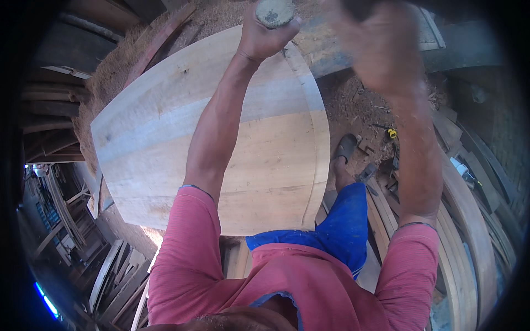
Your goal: The person uses a chisel and mallet to carve and shape the curved edge of a large wooden board. They repeatedly strike the chisel to remove wood shavings and refine the contour of the board's edge.
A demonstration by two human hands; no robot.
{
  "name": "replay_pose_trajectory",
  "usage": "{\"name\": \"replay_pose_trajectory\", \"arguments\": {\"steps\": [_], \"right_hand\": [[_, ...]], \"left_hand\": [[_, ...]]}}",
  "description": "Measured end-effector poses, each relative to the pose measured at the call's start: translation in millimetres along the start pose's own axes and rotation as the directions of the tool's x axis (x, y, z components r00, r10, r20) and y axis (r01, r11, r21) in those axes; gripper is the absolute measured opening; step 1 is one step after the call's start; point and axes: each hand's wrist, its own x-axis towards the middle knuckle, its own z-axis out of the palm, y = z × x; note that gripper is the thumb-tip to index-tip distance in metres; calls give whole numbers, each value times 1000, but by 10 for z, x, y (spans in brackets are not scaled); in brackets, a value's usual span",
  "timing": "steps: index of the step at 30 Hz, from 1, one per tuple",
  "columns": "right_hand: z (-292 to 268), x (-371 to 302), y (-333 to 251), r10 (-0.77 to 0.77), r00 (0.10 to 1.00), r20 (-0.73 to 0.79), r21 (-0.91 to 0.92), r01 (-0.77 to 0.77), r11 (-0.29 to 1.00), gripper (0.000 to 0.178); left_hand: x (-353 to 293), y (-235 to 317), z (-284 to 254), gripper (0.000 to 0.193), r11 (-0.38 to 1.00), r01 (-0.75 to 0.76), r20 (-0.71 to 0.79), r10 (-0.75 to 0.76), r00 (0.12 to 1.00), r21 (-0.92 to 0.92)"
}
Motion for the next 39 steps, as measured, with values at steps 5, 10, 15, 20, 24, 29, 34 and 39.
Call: {"name": "replay_pose_trajectory", "arguments": {"steps": [5,10,15,20,24,29,34,39], "right_hand": [[12,159,-224,78,991,107,-40,-74,996,41],[-195,-204,-417,419,892,171,486,-446,752,21],[-376,-357,-407,352,936,-23,713,-231,661,13],[-693,-371,-391,250,958,-137,760,-60,647,8],[-797,-361,-382,159,944,-290,741,117,661,10],[-696,-279,-186,38,878,-477,513,243,823,18],[150,-147,-69,-72,993,98,-222,93,971,26],[-181,-142,-343,122,988,92,164,-136,977,29]], "left_hand": [[28,147,92,28,994,-104,-87,101,991,-27],[90,-9,190,28,987,57,-193,-27,981,150],[158,-111,115,24,988,122,-160,-105,982,98],[170,-144,82,20,994,96,-133,-88,987,49],[85,-56,101,20,994,81,-144,-70,987,69],[-68,98,126,19,988,52,-16,-51,999,143],[-146,186,181,34,991,-13,-81,24,996,130],[-73,70,145,27,991,-25,-274,61,960,131]]}}
